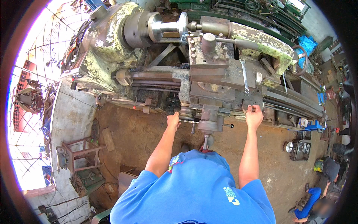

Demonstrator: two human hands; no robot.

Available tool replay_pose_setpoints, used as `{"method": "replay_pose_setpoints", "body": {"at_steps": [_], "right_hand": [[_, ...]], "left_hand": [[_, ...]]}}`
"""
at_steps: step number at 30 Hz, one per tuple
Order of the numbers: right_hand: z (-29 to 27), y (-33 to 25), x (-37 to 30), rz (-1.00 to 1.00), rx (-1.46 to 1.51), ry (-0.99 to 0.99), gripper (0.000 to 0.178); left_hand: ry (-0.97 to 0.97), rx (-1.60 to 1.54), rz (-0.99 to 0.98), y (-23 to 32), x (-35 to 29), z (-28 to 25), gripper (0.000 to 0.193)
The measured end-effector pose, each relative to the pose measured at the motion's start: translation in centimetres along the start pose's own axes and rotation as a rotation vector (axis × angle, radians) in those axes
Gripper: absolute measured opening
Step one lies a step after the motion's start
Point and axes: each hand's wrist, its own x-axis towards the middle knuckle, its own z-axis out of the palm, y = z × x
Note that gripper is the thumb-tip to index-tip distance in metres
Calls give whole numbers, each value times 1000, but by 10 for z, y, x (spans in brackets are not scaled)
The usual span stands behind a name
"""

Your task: The person operates a metal lathe, turning handwheels and levers to adjust the carriage and tool post while a cylindrical metal workpiece rotates. The person repeatedly moves the tool along the workpiece and makes small adjustments to the machine controls.

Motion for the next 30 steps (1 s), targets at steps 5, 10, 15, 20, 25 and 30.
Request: {"method": "replay_pose_setpoints", "body": {"at_steps": [5,10,15,20,25,30], "right_hand": [[-1,-1,0,-18,17,15,22],[-1,-3,-1,2,-5,5,22],[0,-2,-1,-14,-25,25,22],[0,-3,-2,-13,-34,16,21],[-1,-4,-2,7,-45,2,22],[1,-2,-1,8,-29,-1,22]], "left_hand": [[158,426,144,5,-27,14,115],[66,602,234,7,-52,26,138],[20,620,284,6,-50,15,141],[20,620,291,5,-48,11,140],[27,613,268,6,-49,10,140],[20,638,283,6,-46,9,141]]}}
